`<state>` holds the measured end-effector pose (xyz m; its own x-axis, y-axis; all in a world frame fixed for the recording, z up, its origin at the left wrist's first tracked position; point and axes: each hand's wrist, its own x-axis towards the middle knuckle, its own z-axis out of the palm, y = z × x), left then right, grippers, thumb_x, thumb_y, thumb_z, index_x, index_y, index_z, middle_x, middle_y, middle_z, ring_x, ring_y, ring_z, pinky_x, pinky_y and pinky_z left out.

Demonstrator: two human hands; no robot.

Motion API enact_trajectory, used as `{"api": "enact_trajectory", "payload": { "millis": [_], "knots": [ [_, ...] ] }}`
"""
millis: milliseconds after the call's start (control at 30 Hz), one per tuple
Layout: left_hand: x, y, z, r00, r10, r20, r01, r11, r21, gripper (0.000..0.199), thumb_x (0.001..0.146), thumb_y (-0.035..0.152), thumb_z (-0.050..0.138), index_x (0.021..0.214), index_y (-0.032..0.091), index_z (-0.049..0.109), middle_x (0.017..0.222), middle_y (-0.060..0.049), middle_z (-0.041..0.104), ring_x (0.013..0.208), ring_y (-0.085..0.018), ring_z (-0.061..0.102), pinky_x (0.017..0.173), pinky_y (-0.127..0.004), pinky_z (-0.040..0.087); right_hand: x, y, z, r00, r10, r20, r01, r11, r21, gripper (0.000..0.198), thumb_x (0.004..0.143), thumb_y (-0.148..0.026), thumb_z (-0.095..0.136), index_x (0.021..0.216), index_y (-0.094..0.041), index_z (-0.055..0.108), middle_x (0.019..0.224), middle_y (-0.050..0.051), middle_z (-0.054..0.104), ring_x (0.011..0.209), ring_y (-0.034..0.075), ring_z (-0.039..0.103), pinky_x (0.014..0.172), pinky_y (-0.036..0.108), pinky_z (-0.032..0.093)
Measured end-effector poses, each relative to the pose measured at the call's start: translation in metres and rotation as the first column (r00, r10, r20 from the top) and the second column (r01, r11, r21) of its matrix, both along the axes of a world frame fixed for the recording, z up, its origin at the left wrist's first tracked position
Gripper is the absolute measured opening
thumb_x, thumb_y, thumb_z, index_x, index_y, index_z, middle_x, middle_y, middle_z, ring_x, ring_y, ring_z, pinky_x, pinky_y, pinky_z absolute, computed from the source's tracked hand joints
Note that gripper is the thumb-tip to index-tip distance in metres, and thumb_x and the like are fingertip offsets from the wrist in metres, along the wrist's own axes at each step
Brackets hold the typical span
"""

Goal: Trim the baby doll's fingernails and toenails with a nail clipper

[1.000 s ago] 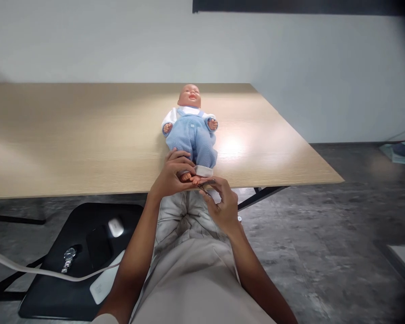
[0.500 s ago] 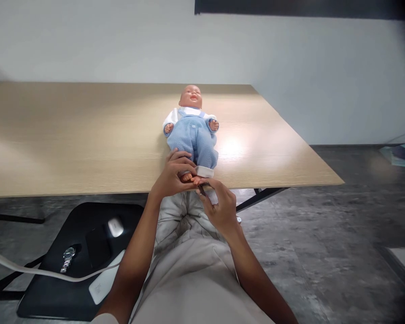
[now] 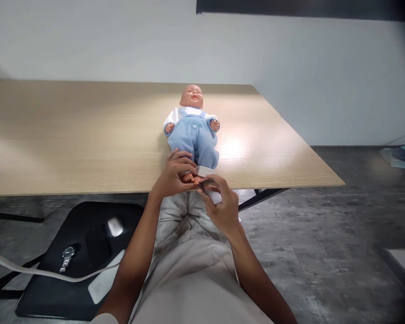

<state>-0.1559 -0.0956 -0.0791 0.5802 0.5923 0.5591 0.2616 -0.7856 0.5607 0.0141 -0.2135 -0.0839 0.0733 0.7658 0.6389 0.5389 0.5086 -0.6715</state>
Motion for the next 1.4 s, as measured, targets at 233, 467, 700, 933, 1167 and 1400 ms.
{"api": "enact_trajectory", "payload": {
  "millis": [233, 467, 700, 933, 1167, 1400],
  "knots": [
    [0.0, 0.001, 0.0, 1.0, 0.001, -0.004, -0.001, 1.0, -0.003, 0.025, 0.075, 0.042, 0.088, 0.083, 0.023, 0.073, 0.1, -0.004, 0.077, 0.128, -0.029, 0.058, 0.126, -0.053, 0.019, -0.001, -0.001, 0.0, 1.0, -0.017, -0.01, 0.016, 1.0, -0.016, 0.033, 0.096, -0.024, 0.066, 0.128, -0.028, 0.056, 0.108, 0.002, 0.076, 0.094, 0.019, 0.075, 0.083, 0.032, 0.065],
    [0.0, 0.001, 0.0, 1.0, 0.008, -0.011, -0.008, 1.0, -0.009, 0.024, 0.074, 0.041, 0.088, 0.081, 0.023, 0.073, 0.099, -0.004, 0.077, 0.127, -0.03, 0.058, 0.127, -0.053, 0.017, -0.004, 0.001, 0.001, 0.998, -0.068, -0.002, 0.068, 0.997, -0.022, 0.017, 0.101, -0.027, 0.061, 0.118, -0.025, 0.058, 0.103, 0.002, 0.077, 0.092, 0.02, 0.076, 0.08, 0.032, 0.063],
    [0.0, 0.001, -0.001, 1.0, 0.008, -0.009, -0.008, 1.0, -0.021, 0.024, 0.074, 0.04, 0.089, 0.083, 0.023, 0.073, 0.098, -0.003, 0.077, 0.127, -0.029, 0.059, 0.126, -0.053, 0.02, -0.004, 0.004, 0.0, 0.997, -0.061, 0.04, 0.061, 0.998, -0.004, 0.023, 0.099, -0.03, 0.064, 0.121, -0.026, 0.058, 0.103, 0.003, 0.076, 0.09, 0.02, 0.074, 0.075, 0.031, 0.062],
    [0.0, -0.001, 0.002, 1.0, 0.014, -0.021, -0.015, 0.999, -0.043, 0.028, 0.073, 0.045, 0.089, 0.083, 0.024, 0.074, 0.1, -0.004, 0.078, 0.127, -0.029, 0.058, 0.127, -0.053, 0.02, -0.004, 0.006, 0.001, 0.989, -0.082, 0.124, 0.083, 0.997, 0.002, 0.018, 0.102, -0.031, 0.06, 0.118, -0.025, 0.06, 0.099, 0.004, 0.075, 0.087, 0.021, 0.072, 0.073, 0.033, 0.06],
    [0.0, 0.001, 0.0, 1.0, 0.01, -0.025, -0.011, 0.999, -0.043, 0.025, 0.072, 0.039, 0.089, 0.083, 0.024, 0.073, 0.1, -0.003, 0.078, 0.129, -0.029, 0.057, 0.128, -0.052, 0.018, -0.005, 0.007, 0.005, 0.978, -0.103, 0.18, 0.103, 0.995, 0.013, 0.025, 0.099, -0.03, 0.062, 0.123, -0.024, 0.058, 0.098, 0.004, 0.075, 0.081, 0.022, 0.071, 0.071, 0.034, 0.057],
    [-0.001, 0.001, 0.0, 1.0, -0.002, -0.014, 0.001, 0.999, -0.044, 0.03, 0.073, 0.047, 0.088, 0.085, 0.024, 0.074, 0.101, -0.004, 0.077, 0.129, -0.029, 0.057, 0.128, -0.053, 0.016, -0.007, 0.012, 0.017, 0.966, -0.079, 0.245, 0.083, 0.997, -0.002, 0.02, 0.102, -0.033, 0.059, 0.12, -0.024, 0.059, 0.089, 0.003, 0.072, 0.076, 0.021, 0.069, 0.069, 0.032, 0.054]
  ]
}}
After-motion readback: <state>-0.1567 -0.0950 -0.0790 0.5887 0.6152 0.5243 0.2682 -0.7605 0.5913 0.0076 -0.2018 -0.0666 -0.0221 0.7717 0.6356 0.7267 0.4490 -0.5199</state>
